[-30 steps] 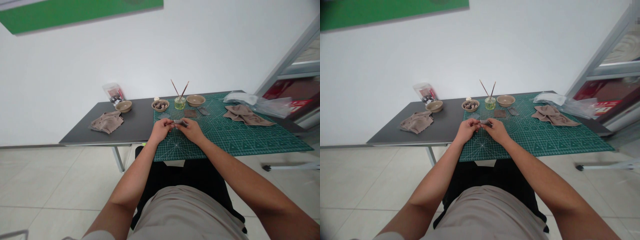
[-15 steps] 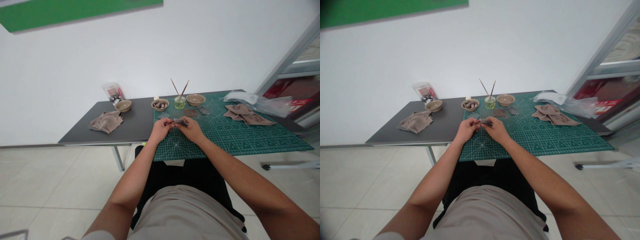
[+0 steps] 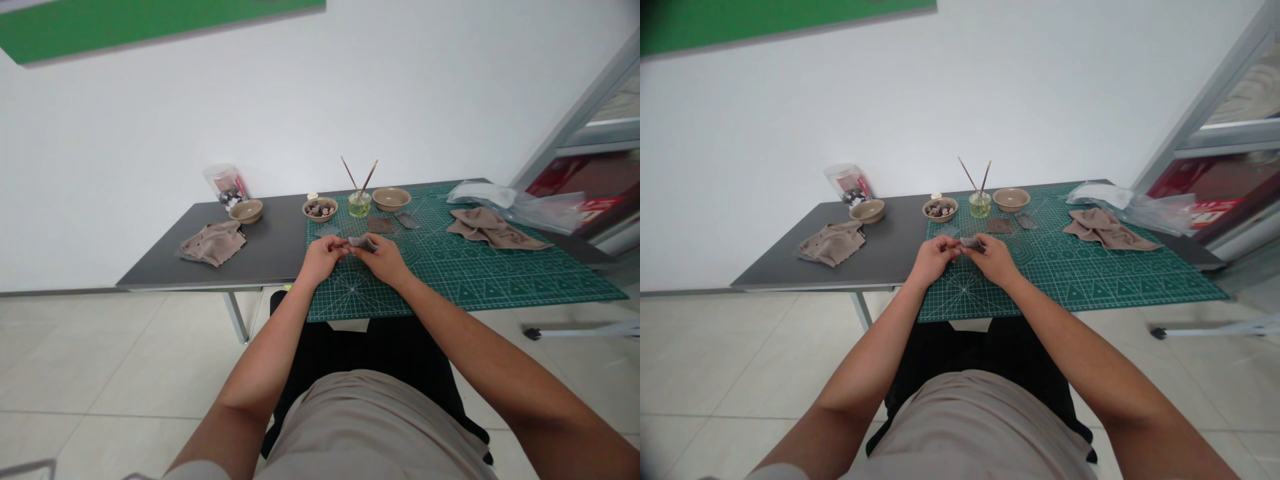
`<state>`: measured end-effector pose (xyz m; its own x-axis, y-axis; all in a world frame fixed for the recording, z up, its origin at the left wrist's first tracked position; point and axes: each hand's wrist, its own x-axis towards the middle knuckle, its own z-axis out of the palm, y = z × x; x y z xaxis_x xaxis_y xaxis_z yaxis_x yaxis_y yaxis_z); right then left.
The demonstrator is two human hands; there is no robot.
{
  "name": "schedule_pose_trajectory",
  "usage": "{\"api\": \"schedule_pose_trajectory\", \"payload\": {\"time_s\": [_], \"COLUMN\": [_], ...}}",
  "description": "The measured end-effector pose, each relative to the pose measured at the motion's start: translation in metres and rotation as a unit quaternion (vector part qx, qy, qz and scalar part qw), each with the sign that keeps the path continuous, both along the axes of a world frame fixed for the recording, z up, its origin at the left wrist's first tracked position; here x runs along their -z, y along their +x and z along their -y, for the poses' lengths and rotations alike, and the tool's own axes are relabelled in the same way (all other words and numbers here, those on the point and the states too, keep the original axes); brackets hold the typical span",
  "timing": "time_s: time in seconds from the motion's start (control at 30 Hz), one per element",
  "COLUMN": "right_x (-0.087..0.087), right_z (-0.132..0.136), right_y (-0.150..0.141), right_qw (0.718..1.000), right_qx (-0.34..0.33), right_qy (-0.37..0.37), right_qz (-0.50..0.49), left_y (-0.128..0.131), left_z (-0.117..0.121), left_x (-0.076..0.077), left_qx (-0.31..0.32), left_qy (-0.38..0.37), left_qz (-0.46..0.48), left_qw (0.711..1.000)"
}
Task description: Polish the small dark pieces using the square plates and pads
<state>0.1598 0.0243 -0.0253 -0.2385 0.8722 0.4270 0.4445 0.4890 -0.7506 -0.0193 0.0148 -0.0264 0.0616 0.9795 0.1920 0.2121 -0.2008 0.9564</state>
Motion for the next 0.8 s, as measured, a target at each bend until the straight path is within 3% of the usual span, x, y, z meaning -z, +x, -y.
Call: {"api": "schedule_pose_trajectory", "payload": {"time_s": [0.2,0.8], "right_x": [0.0014,0.0003], "right_z": [-0.0027,-0.0026], "right_y": [-0.0018,-0.0011], "right_qw": [0.999,0.998], "right_qx": [-0.026,-0.055], "right_qy": [0.029,0.008], "right_qz": [0.005,-0.024], "left_y": [-0.0001,-0.0005], "left_z": [-0.0007,-0.0042], "left_x": [0.0006,0.0041], "left_qx": [-0.009,0.004], "left_qy": [0.008,0.009], "left_qz": [0.012,0.022], "left_qw": [1.0,1.0]}}
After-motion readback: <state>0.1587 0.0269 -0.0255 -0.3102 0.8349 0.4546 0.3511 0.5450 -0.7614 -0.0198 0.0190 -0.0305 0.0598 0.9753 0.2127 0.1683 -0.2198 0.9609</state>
